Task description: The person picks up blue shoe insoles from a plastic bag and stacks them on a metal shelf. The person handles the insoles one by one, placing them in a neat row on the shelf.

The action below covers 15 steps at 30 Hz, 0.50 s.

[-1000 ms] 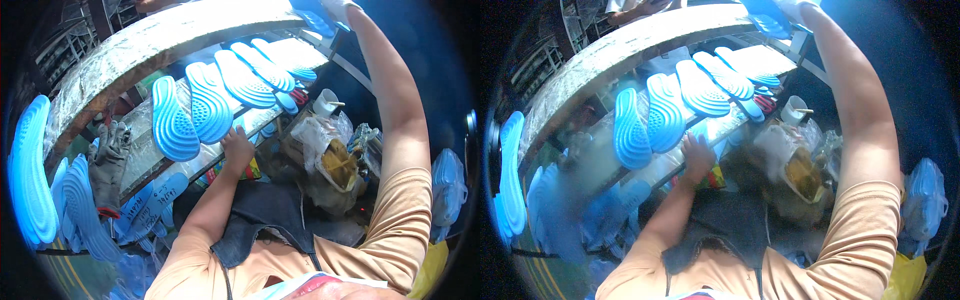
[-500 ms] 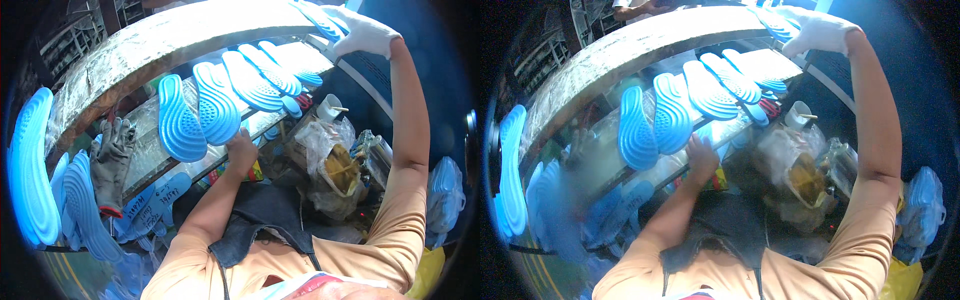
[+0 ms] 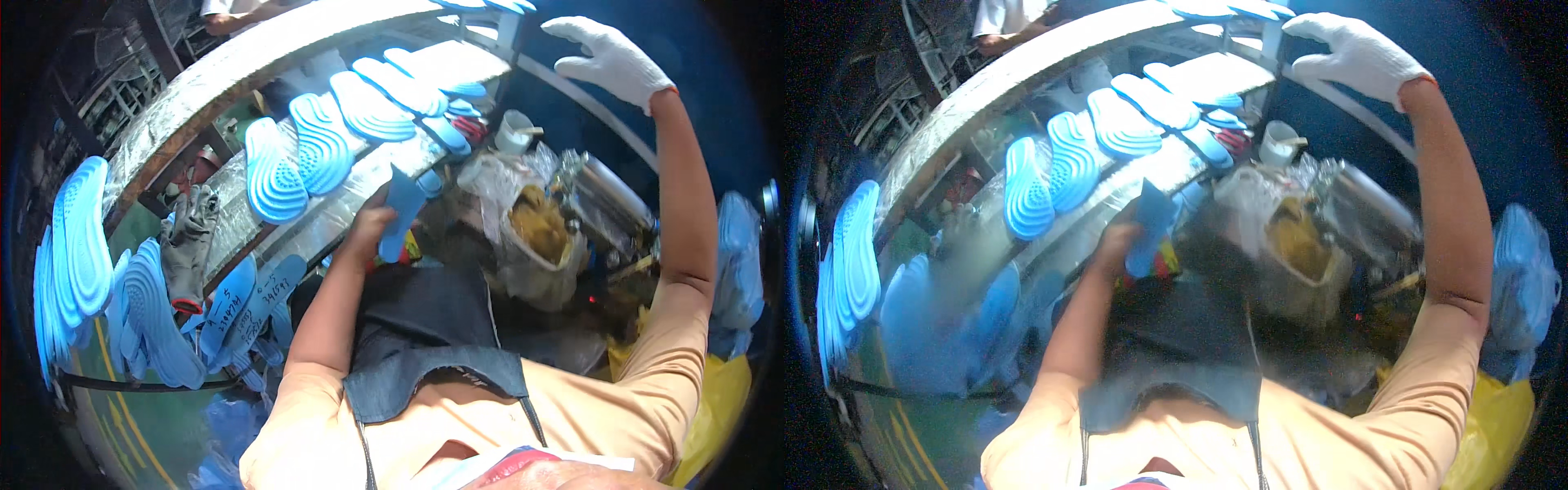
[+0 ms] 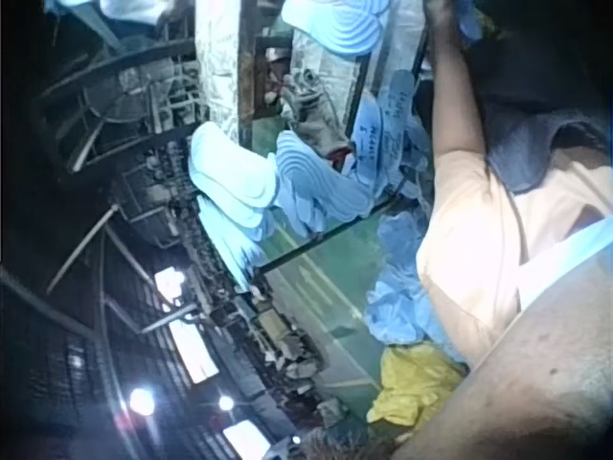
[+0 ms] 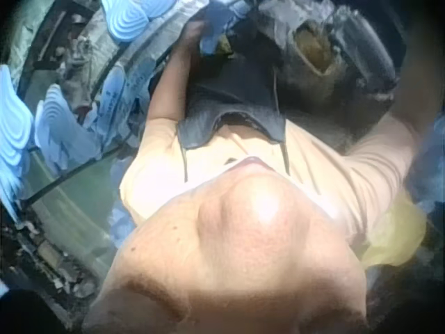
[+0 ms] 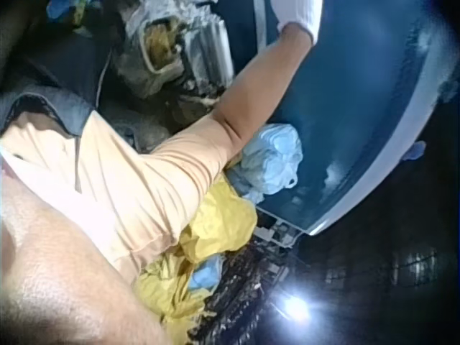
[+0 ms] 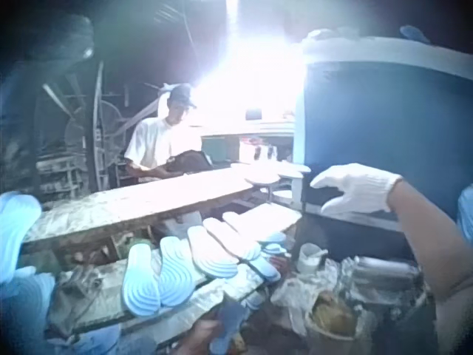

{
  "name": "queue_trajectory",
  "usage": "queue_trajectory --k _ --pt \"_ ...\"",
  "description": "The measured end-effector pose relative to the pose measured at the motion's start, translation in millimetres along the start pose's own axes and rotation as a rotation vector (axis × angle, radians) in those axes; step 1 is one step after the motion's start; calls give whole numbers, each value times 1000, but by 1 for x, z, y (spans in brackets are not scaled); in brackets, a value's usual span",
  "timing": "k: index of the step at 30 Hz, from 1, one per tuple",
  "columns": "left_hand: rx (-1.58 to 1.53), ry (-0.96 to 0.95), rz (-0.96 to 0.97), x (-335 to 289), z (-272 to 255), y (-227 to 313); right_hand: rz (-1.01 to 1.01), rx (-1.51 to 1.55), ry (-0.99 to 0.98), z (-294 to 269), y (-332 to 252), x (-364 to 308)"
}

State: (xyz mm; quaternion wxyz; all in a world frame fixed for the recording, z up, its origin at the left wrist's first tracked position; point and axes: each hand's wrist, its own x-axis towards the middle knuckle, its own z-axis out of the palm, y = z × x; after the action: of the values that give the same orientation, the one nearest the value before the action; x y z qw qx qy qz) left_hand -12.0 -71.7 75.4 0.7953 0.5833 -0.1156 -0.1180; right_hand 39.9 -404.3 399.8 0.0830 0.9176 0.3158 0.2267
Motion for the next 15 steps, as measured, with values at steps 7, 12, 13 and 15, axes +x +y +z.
queue_trajectory --k 7,12,13,15 --pt "-690 -528 -68 -48 143 46 370 194 -127 -39 -13 -94" --pt "-814 -660 -200 -54 216 34 416 311 -170 -43 7 -138" --pt "-800 -650 -223 -48 226 27 410 303 -193 -43 5 -143" --pt "-791 -580 -298 -31 243 15 386 290 -235 -45 -7 -146"
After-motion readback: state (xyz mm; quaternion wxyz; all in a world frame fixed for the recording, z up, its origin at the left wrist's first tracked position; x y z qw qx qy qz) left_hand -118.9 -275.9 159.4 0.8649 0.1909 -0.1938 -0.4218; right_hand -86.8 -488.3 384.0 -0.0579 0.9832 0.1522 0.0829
